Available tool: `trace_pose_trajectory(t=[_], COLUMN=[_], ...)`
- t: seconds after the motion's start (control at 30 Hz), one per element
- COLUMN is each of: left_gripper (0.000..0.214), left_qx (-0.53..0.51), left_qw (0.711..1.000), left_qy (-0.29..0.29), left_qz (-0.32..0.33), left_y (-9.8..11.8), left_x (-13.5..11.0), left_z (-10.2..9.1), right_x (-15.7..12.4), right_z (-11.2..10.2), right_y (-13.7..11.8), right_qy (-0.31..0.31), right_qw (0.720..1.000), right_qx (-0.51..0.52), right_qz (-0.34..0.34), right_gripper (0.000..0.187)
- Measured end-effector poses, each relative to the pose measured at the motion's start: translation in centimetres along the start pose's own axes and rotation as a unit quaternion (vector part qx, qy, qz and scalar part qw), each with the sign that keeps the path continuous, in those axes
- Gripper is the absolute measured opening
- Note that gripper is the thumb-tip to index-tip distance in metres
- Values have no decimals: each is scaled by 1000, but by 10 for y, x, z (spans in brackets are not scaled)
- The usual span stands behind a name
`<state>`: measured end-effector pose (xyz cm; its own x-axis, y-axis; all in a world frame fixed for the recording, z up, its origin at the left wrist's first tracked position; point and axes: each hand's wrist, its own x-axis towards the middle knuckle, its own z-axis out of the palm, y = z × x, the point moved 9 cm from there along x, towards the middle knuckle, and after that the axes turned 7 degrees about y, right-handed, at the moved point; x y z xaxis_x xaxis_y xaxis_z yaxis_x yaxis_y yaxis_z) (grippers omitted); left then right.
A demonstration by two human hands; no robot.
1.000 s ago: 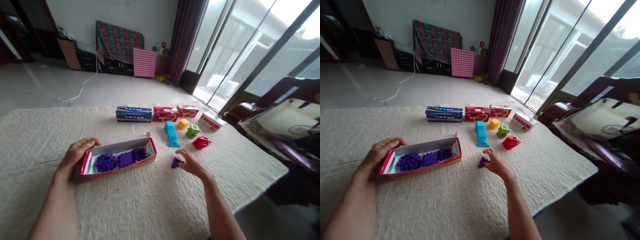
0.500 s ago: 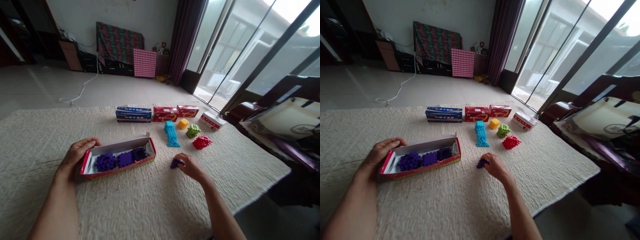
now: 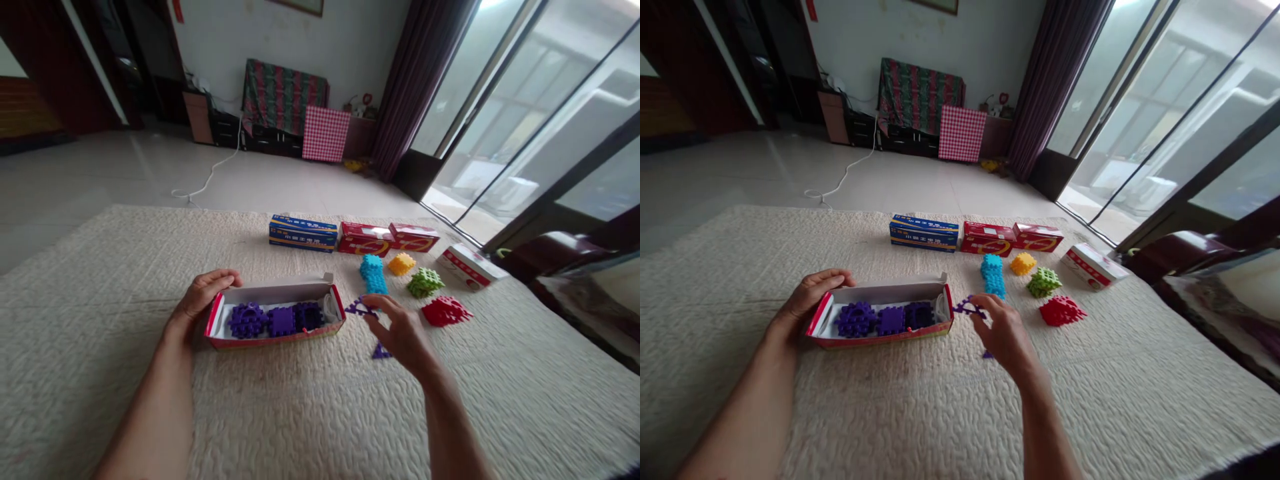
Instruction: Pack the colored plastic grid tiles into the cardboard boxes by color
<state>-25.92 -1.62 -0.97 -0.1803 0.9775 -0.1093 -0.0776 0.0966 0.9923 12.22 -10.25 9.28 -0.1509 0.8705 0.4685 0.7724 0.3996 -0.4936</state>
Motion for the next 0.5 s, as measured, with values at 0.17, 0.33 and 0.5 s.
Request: trace_pose_trajectory(t=[0.17,0.33,0.5], left_gripper=[34,32,30], left_qx=[1,6,-11], left_qw=[1000,1000,999], left_qy=[-16,-22,-36], left_qz=[4,21,18], left_y=[-1,-3,-3], left_x=[2,5,4], left_z=[-1,-3,0], right_x=[38,47,46], right_z=[65,107,125], right_y=[-86,-99,-93], right_qy=[-111,-196,-223], right_qw=[987,974,969], right_qx=[58,12,-1], right_qz=[-101,-109,-106], right_gripper=[25,28,29])
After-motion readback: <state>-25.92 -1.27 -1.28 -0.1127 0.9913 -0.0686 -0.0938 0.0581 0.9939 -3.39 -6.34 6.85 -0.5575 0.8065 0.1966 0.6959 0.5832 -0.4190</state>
